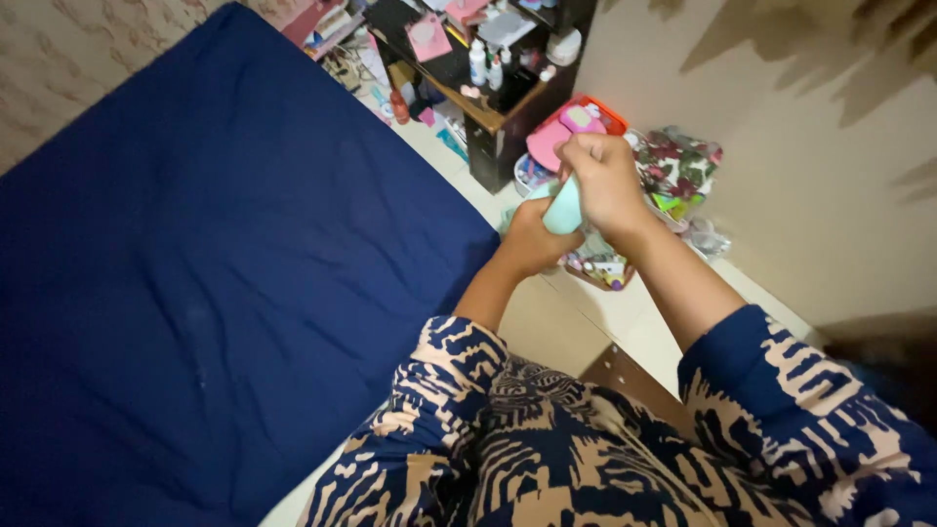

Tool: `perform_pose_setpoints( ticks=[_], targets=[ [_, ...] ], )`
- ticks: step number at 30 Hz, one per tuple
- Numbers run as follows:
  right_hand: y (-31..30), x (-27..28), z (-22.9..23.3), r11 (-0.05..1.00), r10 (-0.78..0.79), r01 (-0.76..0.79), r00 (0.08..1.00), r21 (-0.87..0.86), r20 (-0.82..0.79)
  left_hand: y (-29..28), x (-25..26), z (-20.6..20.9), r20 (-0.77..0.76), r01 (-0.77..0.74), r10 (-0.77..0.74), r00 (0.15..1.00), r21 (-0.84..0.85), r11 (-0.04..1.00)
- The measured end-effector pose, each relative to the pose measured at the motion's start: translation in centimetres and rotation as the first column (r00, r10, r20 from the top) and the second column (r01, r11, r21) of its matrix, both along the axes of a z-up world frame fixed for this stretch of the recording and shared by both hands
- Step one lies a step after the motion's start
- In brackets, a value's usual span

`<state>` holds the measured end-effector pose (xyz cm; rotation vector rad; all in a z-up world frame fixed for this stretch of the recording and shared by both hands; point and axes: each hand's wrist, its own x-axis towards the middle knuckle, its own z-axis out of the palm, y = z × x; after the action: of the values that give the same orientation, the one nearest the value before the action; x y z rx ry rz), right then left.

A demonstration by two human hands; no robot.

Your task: Vacuuming the floor in a room using a handheld vacuum cleaner.

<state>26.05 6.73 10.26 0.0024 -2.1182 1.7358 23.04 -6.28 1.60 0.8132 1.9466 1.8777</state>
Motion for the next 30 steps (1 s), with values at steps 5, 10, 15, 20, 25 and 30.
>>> perform_pose_setpoints(
  ticks=[5, 10, 15, 20, 25, 30],
  targets=[
    [3.7, 3.2, -4.2, 1.000, -0.020, 0.018, 0.995, -0.014, -0.095, 2.2, 2.6, -1.7, -0.141, 0.057, -0.072, 0.987, -0.111, 0.992],
    [4.6, 6.2, -6.3, 0.981, -0.121, 0.104, 0.988, -0.162, -0.100, 3.0, 4.9, -0.6, -0.274, 0.110, -0.159, 0.949, -0.187, 0.976],
    [4.5, 7.3, -5.3, 0.932, -0.185, 0.151, 0.980, -0.329, -0.075, 2.8, 6.3, 2.6, -0.162, 0.104, -0.156, 0.974, -0.291, 0.951],
    [3.9, 7.2, -5.8, 0.930, -0.265, 0.227, 0.959, -0.290, -0.099, 2.3, 5.7, 2.3, -0.256, 0.141, -0.206, 0.945, -0.250, 0.958],
    [2.1, 7.5, -4.5, 0.893, -0.286, 0.242, 0.956, -0.380, -0.063, 0.2, 6.9, 5.5, -0.105, 0.171, -0.212, 0.972, -0.307, 0.936],
    [-0.7, 8.0, -4.8, 0.934, -0.311, 0.287, 0.946, -0.213, -0.091, -2.8, 6.9, 4.4, -0.017, 0.233, -0.243, 0.970, -0.221, 0.947]
  ],
)
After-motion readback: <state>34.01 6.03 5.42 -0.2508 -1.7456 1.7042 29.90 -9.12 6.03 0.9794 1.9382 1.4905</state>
